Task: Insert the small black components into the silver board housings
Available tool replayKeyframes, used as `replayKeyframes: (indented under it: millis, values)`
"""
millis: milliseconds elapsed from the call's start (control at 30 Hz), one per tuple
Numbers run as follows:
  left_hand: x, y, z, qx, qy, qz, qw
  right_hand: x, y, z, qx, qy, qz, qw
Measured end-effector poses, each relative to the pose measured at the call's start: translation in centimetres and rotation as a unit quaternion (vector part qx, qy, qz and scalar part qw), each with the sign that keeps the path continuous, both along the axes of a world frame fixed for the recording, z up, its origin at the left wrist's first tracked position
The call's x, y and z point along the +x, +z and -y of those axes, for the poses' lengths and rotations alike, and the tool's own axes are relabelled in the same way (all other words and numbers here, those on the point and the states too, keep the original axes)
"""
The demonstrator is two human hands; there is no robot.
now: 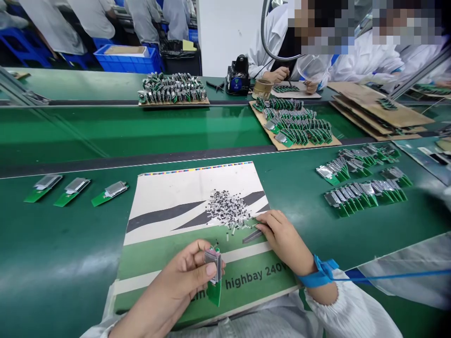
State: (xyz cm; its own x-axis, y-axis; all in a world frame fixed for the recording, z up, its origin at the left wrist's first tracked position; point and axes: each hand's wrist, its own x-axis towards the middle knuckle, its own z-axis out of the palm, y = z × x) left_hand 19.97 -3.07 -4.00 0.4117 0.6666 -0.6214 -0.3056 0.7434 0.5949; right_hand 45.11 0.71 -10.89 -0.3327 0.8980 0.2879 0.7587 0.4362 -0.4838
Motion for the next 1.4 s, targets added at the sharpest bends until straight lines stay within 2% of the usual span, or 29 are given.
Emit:
replayKeyframes:
  millis: [267, 467, 700, 900, 1033, 1167, 1400]
  values:
    - [0.3, -0.3, 0.0, 0.022, -0.014, -0.015, 1.0, -0.1, 0.5, 0.0, -0.016, -0.016, -0.024, 0.999]
    - [0.4, 0.1, -0.1, 0.032, -0.042, -0.051, 0.997, -0.2, 2.5, 1.0, -0.047, -0.025, -0.072, 0.996]
    - [0.3, 0.0, 0.2, 0.087, -0.066, -0.077, 0.991, -0.7, 4.8, 2.9, -0.127, -0.001, -0.169, 0.977]
    - [1.1, 0.9, 0.7, 0.145, -0.088, -0.122, 0.978, -1.9, 7.4, 3.8, -0.081, 0.054, -0.217, 0.971]
    - [1.9, 1.6, 1.2, 0.151, -0.076, -0.107, 0.98, -3.5, 8.9, 4.3, -0.031, 0.086, -0.238, 0.967]
    - [2.0, 1.8, 1.7, 0.18, -0.068, -0.092, 0.977, -4.8, 9.4, 4.8, -0.007, 0.093, -0.256, 0.962]
    - [1.8, 1.9, 1.9, 0.2, -0.058, -0.113, 0.972, -5.3, 9.6, 5.2, 0.042, 0.072, -0.209, 0.974]
